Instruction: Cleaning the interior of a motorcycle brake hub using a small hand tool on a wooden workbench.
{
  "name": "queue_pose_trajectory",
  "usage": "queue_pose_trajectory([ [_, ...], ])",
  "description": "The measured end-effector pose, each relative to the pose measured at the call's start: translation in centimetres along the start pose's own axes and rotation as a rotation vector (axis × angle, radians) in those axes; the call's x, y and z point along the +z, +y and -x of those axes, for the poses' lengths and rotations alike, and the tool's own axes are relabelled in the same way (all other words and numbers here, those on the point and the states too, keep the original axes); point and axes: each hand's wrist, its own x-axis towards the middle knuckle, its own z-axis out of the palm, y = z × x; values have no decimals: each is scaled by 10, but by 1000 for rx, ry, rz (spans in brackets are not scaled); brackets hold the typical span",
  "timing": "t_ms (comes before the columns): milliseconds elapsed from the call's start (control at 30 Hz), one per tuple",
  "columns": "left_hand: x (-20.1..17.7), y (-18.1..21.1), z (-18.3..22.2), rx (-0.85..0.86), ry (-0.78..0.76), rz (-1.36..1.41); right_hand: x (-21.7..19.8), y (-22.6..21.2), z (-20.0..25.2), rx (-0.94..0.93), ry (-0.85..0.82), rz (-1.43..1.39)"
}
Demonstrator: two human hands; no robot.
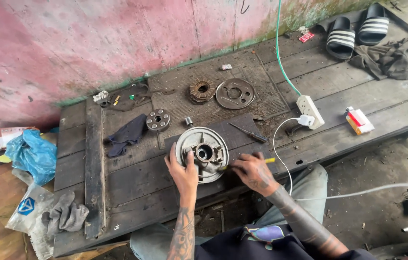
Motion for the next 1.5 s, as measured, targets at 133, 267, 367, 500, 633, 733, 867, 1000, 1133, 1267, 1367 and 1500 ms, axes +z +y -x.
queue_pose_trajectory([
  [133,5,-12,1,16,10,-3,8,45,0,137,94,143],
  [267,7,-12,1,10,10,-33,5,21,-4,39,35,29],
  [367,3,-8,1,6,-6,-51,7,26,-12,39,18,6],
  [500,-4,5,14,-23,-31,-58,9,41,-14,74,74,91],
  [633,-6,-4,39,2,-107,-26,8,15,-8,-39,-87,-130],
  [733,-2,-15,49,-54,-135,19,5,43,-19,-20,-54,21],
  [867,-5,-33,68,55,-169,-57,4,31,-5,-42,-83,25],
  [1000,-1,-35,65,169,-155,-39,-4,33,-14,-93,-54,13],
  [1133,3,-29,65,172,-133,-3,-18,38,-19,-58,28,-67],
  [1267,1,-23,62,202,-128,-47,0,38,-14,-143,-45,-41],
  [1367,-1,-16,61,194,-136,-47,-9,39,-20,-167,-4,30],
  [1500,-1,-9,60,181,-164,-18,-10,9,-13,-284,-90,-68],
])
